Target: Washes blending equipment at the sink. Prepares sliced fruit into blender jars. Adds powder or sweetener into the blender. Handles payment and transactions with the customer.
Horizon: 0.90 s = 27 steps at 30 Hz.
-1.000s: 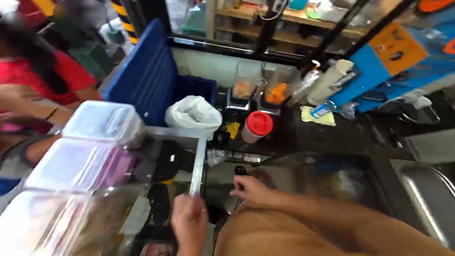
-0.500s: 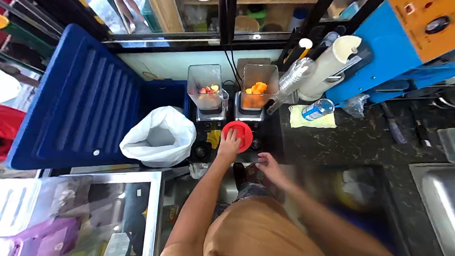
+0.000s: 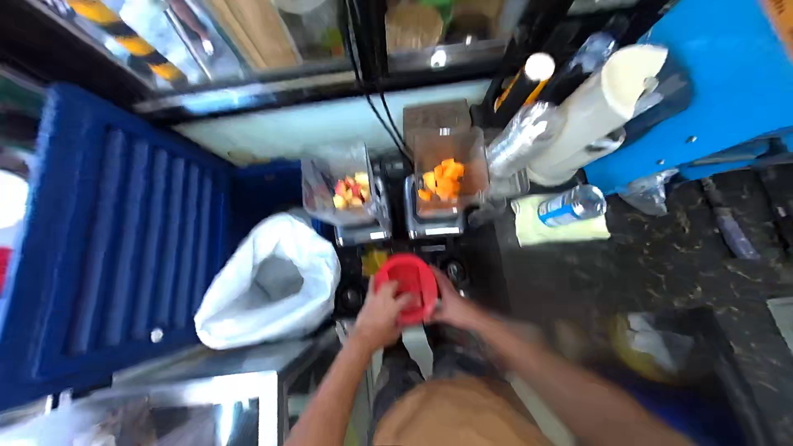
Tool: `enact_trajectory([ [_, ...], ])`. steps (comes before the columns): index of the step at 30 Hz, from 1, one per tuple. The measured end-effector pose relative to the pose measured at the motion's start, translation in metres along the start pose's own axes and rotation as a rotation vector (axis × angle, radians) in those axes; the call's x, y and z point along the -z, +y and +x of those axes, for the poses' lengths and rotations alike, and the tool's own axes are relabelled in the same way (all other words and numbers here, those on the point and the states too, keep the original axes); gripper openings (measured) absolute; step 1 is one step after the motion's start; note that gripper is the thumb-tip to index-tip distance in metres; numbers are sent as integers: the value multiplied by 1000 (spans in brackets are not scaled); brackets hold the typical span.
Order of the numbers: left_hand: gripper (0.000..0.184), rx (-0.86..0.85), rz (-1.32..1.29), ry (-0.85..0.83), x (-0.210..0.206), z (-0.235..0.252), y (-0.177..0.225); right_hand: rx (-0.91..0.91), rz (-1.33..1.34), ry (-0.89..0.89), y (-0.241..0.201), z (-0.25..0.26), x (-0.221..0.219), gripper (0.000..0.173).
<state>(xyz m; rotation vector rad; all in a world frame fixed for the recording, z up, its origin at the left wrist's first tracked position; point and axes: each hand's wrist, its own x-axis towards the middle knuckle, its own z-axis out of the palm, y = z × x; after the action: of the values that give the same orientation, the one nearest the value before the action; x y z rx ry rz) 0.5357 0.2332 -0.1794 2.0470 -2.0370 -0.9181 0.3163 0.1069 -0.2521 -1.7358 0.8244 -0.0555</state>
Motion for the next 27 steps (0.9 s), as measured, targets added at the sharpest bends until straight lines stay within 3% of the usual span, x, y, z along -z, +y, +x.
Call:
enact_trajectory([
  [2, 48, -56, 58, -5, 2, 4, 0, 129, 108, 143, 6, 13, -25, 142],
  [5, 28, -31, -12, 116, -15, 7, -7, 72, 210, 253, 1, 17, -53, 138],
  [7, 27, 135, -148, 310, -33, 13, 13, -23, 169, 342, 9, 18, -71, 131],
  [9, 33, 430, -343, 497, -40, 19, 53, -35, 168, 414, 8, 14, -88, 110],
  [10, 37, 550, -436, 524, -35, 22, 66, -26, 202, 447, 5, 13, -97, 103],
  [12, 41, 635, -581, 530, -23, 19, 70, -62, 215, 490, 3, 14, -107, 94],
  [14, 45, 587, -775, 569, -5, -1, 49, -242, 63, 365, 6, 5, -100, 108],
  [15, 46, 556, -893, 617, 7, -16, 33, -359, -15, 193, 3, -3, -89, 103],
  [17, 41, 536, -1160, 690, 29, -54, 5, -475, -94, -212, -25, -31, -59, 62],
  [18, 40, 554, -1260, 716, 36, -70, -8, -474, -113, -330, -46, -39, -41, 45],
  [20, 40, 590, -1376, 763, 35, -93, -33, -390, -134, -288, -99, -33, -19, 30],
  [22, 41, 631, -1461, 806, 23, -108, -38, -270, -211, -198, -143, 0, -17, 31],
  [24, 44, 692, -1566, 821, 8, -113, -26, -234, -427, -222, -155, 49, -28, 34],
  [27, 48, 783, -1734, 824, -8, -117, -2, -414, -671, -321, -135, 111, -59, 33],
])
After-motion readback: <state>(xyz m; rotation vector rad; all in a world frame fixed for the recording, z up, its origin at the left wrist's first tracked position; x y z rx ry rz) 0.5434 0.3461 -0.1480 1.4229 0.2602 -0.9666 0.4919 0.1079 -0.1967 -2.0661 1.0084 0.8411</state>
